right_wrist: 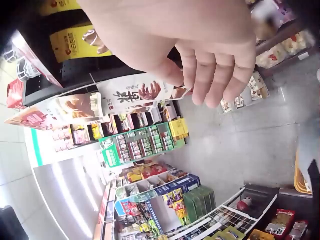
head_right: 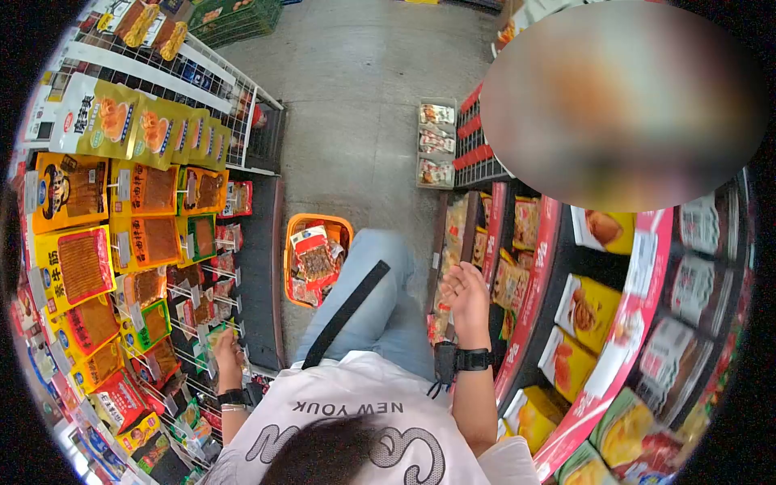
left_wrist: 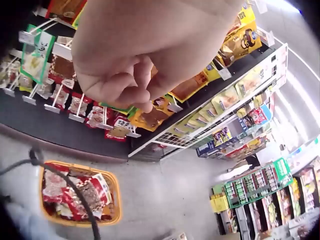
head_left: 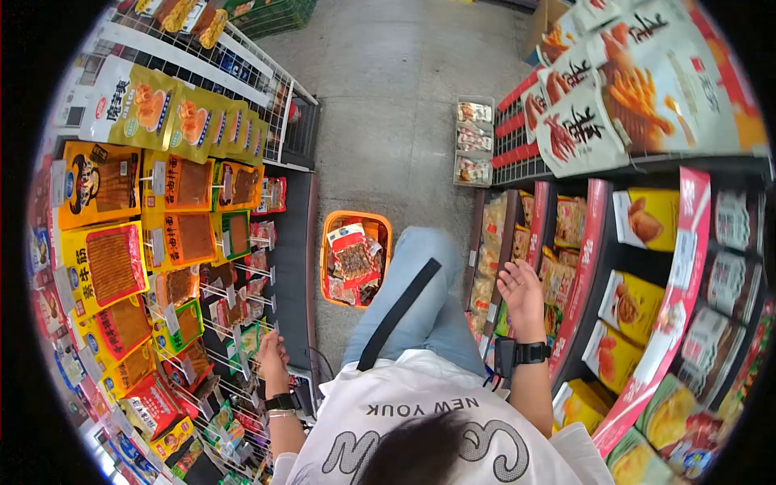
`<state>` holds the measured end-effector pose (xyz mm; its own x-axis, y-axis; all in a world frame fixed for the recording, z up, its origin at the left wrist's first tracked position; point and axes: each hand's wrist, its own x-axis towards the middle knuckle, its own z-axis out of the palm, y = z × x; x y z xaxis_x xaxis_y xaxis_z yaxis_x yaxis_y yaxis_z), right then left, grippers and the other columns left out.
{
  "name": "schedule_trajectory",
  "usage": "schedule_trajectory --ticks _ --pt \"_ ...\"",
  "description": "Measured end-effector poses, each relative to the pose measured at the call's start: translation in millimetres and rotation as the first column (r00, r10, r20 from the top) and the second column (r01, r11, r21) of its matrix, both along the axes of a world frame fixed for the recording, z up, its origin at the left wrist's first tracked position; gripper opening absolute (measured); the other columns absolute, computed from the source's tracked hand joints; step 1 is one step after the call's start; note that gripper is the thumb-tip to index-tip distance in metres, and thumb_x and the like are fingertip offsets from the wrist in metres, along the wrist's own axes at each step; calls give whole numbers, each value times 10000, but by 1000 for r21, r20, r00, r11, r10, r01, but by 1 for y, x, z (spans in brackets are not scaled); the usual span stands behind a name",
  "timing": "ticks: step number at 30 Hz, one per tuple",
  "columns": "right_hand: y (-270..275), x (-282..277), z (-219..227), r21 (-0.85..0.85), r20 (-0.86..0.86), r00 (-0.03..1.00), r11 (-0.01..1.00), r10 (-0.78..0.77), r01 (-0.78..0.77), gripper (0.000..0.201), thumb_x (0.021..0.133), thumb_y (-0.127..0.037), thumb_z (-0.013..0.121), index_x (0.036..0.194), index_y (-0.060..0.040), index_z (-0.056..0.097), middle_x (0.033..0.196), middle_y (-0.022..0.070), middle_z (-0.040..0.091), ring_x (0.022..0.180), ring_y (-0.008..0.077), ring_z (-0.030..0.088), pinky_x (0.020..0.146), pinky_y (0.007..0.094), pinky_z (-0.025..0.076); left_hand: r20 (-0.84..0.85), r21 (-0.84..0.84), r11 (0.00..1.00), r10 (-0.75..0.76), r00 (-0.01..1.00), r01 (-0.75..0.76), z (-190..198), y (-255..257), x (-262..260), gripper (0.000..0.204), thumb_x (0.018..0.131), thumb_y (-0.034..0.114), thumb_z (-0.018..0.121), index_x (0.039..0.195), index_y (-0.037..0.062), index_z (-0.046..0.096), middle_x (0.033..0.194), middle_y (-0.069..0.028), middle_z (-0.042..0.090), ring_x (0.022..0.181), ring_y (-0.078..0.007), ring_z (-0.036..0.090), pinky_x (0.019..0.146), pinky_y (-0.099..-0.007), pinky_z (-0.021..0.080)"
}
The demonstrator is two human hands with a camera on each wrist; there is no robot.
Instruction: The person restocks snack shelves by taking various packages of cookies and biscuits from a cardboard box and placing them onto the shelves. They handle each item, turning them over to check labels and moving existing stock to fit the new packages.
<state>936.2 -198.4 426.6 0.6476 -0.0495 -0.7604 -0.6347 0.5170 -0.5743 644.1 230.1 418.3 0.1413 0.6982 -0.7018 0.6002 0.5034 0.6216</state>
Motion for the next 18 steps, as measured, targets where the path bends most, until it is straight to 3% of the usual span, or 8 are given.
schedule_trajectory --ticks 6,11,13,18 --pt "43 120 -15 50 33 994 993 107 -108 220 908 -187 513 1087 -58 512 986 92 607 882 204 589 774 327 485 101 -24 996 83 991 -81 -15 2 108 223 899 215 546 1087 103 588 811 48 545 592 -33 444 454 -171 322" --pt "93 264 -12 -4 108 988 994 111 -112 236 905 -182 527 1100 -50 512 1014 100 599 907 206 579 792 323 476 144 -6 985 174 974 -175 -75 71 218 222 889 199 530 1077 101 595 840 23 573 576 -49 450 439 -185 338" --pt "124 323 6 -106 111 985 987 136 -124 244 912 -207 522 1104 -55 517 1014 89 596 919 193 571 801 325 469 52 -10 984 178 983 -178 -75 94 281 222 888 196 529 1077 102 596 829 24 577 574 -50 455 440 -190 343" --pt "196 455 37 -72 184 964 981 190 -179 225 905 -222 552 1074 -75 530 993 46 600 870 179 571 778 320 468 146 -38 998 59 988 -54 -56 118 422 168 877 158 547 994 78 639 781 18 582 579 -40 456 486 -179 368"
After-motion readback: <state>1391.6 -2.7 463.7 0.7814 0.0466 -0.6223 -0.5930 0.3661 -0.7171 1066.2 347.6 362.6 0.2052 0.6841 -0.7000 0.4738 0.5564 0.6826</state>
